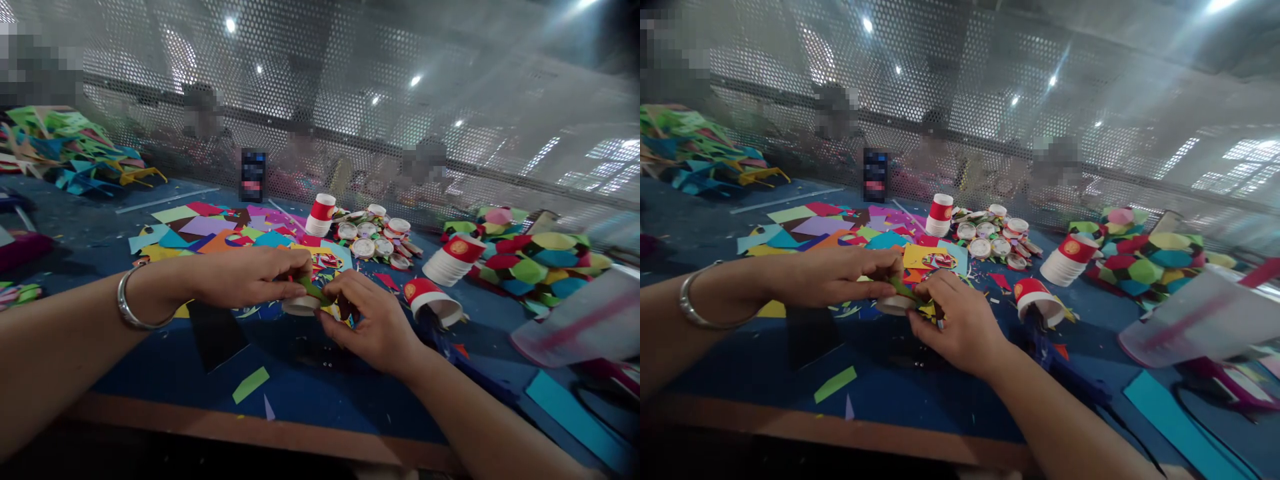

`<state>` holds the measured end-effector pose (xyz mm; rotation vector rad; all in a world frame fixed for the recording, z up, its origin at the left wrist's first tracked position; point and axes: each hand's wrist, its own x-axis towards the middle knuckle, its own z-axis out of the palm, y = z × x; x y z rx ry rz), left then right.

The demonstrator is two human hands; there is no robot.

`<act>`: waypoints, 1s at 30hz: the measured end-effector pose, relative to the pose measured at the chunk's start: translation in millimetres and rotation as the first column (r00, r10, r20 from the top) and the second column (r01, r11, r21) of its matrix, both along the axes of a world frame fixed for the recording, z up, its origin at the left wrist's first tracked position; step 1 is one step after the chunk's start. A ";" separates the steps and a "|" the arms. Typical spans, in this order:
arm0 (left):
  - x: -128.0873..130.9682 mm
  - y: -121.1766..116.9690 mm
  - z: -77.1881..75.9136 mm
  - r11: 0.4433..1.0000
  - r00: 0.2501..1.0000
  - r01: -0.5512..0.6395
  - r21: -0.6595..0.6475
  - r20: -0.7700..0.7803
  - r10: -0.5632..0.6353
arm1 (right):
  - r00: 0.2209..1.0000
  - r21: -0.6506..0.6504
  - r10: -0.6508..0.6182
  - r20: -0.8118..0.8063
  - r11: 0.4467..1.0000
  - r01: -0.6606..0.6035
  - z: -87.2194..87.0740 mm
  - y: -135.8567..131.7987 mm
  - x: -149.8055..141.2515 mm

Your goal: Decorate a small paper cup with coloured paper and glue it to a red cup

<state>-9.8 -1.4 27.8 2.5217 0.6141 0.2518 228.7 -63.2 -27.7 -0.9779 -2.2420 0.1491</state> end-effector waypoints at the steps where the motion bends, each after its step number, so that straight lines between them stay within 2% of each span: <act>1: 0.3 1.1 -1.6 1.000 1.000 0.000 -0.019 0.010 0.000 | 1.000 -0.018 -0.001 0.002 1.000 0.001 0.0 0.9 0.3; 6: 0.3 5.9 -9.5 0.996 0.998 0.029 -0.079 0.063 -0.024 | 1.000 -0.062 -0.012 0.023 0.998 0.014 1.7 2.9 2.0; 11: 1.3 8.8 -14.2 0.999 0.994 -0.031 0.045 0.106 0.026 | 0.999 -0.074 -0.038 -0.038 0.997 0.035 3.0 3.8 1.6; 13: 1.6 10.7 -15.0 0.997 0.989 -0.050 0.050 0.140 0.042 | 0.996 -0.085 -0.049 -0.081 0.996 0.042 3.1 4.7 1.5; 15: 2.3 13.2 -16.0 0.998 0.979 -0.063 -0.021 0.195 0.066 | 0.989 -0.083 -0.071 -0.131 0.995 0.061 2.9 5.5 2.3; 17: 3.8 15.7 -17.3 0.985 0.950 -0.055 -0.163 0.295 0.102 | 0.977 -0.085 -0.113 -0.182 0.991 0.099 2.8 6.3 4.0; 20: 7.7 16.9 -18.4 0.905 0.850 -0.028 -0.425 0.467 0.245 | 0.940 -0.119 -0.209 -0.269 0.976 0.183 3.3 7.5 7.7; 24: 14.8 12.1 -17.6 0.690 0.680 0.047 -0.722 0.529 0.507 | 0.858 -0.217 -0.278 -0.431 0.955 0.201 5.9 9.9 10.3; 27: 22.2 6.8 -19.0 0.578 0.568 0.111 -0.808 0.529 0.630 | 0.841 -0.348 -0.291 -0.455 0.928 0.133 4.8 12.4 9.8; 30: 31.6 2.1 -24.2 0.528 0.483 0.148 -0.837 0.527 0.700 | 0.879 -0.475 -0.248 -0.408 0.879 0.027 -1.6 15.2 8.6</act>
